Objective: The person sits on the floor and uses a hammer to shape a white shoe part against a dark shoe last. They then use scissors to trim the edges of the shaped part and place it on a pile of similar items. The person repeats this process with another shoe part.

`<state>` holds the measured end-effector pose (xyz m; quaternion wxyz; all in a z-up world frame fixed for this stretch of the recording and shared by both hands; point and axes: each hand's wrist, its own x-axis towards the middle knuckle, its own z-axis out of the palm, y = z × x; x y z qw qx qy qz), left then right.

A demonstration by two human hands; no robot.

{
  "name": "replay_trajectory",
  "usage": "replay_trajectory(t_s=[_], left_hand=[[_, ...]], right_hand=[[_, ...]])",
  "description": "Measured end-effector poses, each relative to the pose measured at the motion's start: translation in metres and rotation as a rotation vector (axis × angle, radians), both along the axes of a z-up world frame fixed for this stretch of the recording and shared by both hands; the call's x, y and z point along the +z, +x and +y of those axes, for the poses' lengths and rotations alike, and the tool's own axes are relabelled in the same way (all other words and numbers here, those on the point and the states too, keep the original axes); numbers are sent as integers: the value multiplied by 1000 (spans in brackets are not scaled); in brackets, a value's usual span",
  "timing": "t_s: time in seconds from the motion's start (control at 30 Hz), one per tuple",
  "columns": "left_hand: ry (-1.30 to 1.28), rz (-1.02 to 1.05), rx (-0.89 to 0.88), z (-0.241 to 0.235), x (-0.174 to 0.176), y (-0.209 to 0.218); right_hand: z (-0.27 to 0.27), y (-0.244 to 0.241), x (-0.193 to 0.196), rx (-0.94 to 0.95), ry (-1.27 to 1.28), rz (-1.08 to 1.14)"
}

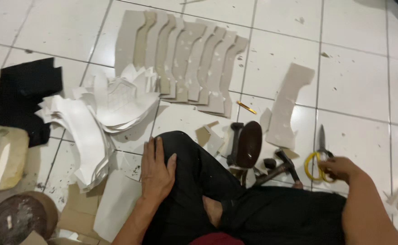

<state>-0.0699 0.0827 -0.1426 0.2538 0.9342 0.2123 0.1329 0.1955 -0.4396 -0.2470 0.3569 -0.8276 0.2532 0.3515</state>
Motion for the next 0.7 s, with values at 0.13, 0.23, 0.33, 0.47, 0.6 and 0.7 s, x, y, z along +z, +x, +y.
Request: replay_trajectory(t_s=[0.13, 0.23, 0.33, 0.47, 0.6, 0.7], left_hand=[[221, 106, -117, -6, 9, 16], [319, 76, -166, -10, 14, 31], [374, 96, -187, -13, 16, 45], [523, 56, -225, -19, 19, 57], [463, 233, -301, -27, 12, 59], [427, 318, -359, -41, 14, 51]], right_hand=[[34, -10, 38, -43, -88, -10], [59, -15, 70, -20, -170, 25], [84, -22, 104, 142, -331, -11], [114, -34, 133, 259, -367, -133], [143, -57, 157, 394, -331, -199], [160, -79, 162, 432, -249, -240]])
